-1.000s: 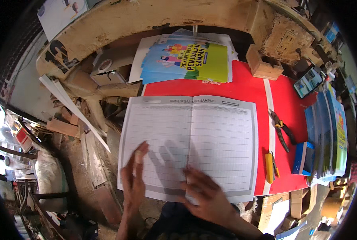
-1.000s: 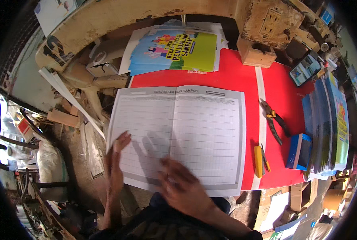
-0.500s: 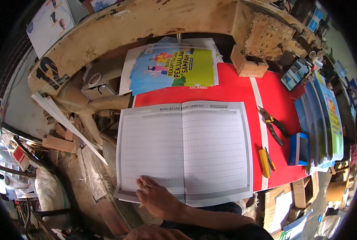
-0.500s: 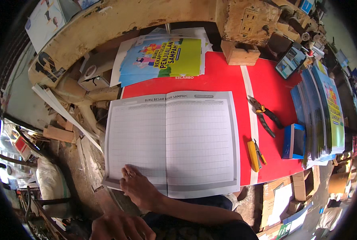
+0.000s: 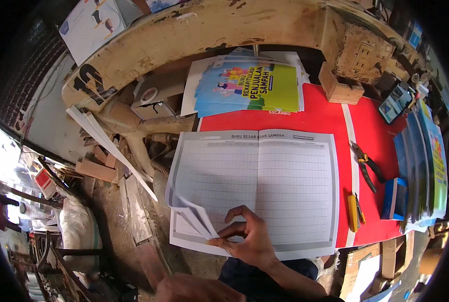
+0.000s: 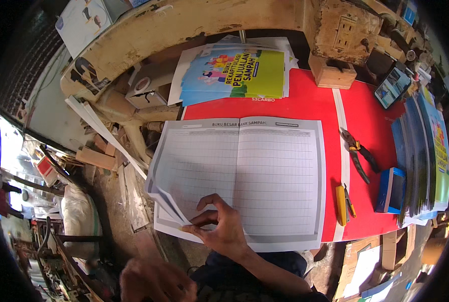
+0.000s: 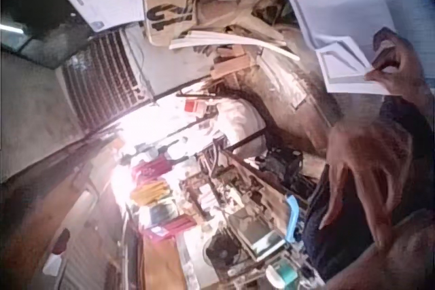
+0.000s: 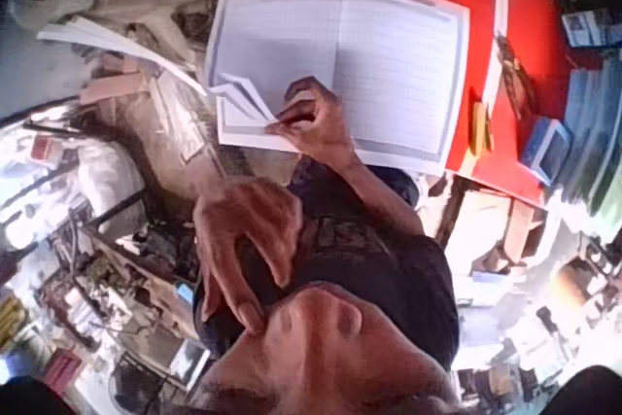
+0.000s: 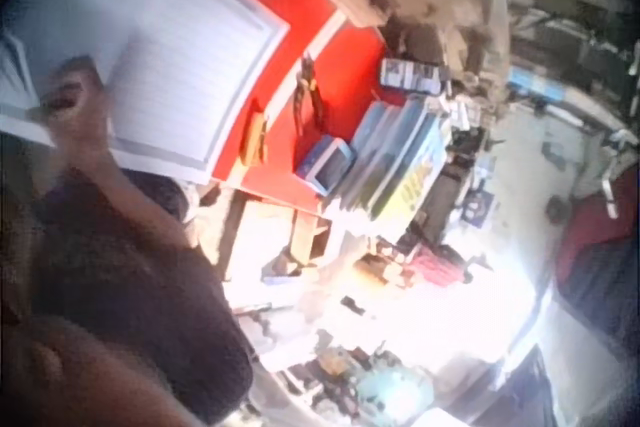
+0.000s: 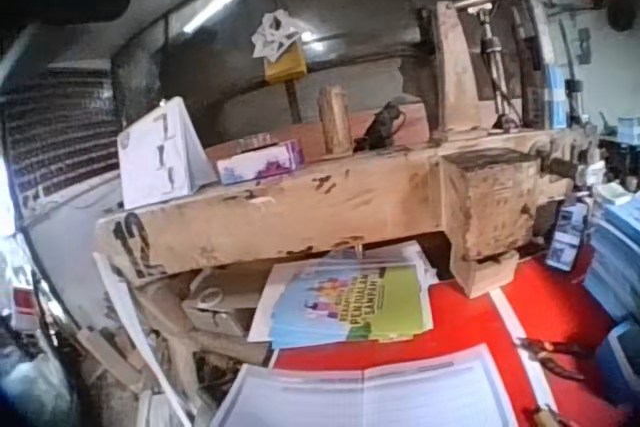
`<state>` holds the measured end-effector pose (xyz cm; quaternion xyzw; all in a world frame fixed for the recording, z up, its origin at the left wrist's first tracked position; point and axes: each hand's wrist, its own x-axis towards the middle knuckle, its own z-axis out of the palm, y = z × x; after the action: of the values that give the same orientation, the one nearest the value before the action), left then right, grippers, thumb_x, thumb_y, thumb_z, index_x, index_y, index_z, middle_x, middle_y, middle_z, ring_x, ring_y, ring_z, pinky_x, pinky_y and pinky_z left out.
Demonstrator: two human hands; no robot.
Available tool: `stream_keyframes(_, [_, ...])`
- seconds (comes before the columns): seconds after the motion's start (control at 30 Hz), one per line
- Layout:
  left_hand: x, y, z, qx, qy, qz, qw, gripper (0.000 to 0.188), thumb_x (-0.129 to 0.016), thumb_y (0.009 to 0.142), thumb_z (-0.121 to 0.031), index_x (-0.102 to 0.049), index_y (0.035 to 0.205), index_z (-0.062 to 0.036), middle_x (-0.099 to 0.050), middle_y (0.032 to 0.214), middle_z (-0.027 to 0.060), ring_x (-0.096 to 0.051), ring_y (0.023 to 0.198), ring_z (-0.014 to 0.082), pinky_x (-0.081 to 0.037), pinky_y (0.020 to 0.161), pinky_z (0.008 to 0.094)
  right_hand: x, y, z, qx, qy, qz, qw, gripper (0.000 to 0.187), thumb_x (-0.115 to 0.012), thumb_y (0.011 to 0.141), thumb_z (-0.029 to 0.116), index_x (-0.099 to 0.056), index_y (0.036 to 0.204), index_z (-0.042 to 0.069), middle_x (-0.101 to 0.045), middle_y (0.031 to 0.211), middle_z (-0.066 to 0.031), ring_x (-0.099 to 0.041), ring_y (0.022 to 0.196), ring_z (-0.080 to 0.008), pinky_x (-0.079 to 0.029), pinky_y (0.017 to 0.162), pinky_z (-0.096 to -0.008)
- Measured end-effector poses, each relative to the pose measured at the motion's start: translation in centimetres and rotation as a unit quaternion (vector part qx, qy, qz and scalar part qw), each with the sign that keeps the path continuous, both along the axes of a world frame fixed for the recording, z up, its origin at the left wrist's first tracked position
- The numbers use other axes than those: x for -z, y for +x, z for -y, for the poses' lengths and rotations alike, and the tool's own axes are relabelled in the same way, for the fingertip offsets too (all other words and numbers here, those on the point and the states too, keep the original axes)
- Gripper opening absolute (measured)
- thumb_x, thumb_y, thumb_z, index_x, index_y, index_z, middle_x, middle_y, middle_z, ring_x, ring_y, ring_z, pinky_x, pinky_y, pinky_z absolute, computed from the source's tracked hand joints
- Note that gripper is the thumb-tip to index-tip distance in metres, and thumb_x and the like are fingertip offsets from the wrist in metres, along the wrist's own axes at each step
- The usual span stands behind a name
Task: The person folds printed booklet pages and covers by hand, creases the folds using a handheld tool, and stacks the assembled booklets.
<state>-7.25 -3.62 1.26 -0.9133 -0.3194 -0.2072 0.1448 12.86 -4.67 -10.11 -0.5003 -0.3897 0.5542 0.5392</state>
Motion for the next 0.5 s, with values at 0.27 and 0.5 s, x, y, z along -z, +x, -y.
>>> stream_keyframes(0.27, [-2.6,0.6,-2.7,-0.04,0.041,-0.027,0.998,0.019,-0.074,0.083,-0.011,-0.074,0.099,-0.0015,-0.076,0.096,0.0143,-0.072,0.086,0.0246,-0.057,0.08,0.0396,-1.0,5.5,6.9,0.116,0.127,0.303,0.937,0.041,-0.097,0.069,0.008,-0.071,0.097,-0.007,-0.076,0.094,-0.0117,-0.074,0.089,-0.0183,-0.061,0.078,-0.0301])
stream_keyframes(0.5, [6.6,7.8,-6.5,0.091,-0.442,0.088,0.888,0.05,-0.076,0.094,-0.024,-0.063,0.142,-0.0168,-0.058,0.148,0.015,-0.051,0.14,0.0322,-0.041,0.116,0.0486,0.0,10.7,15.3,0.33,-0.123,0.217,0.91,0.028,-0.083,0.084,0.003,-0.07,0.107,-0.007,-0.075,0.09,-0.0136,-0.074,0.079,-0.0194,-0.061,0.066,-0.0323])
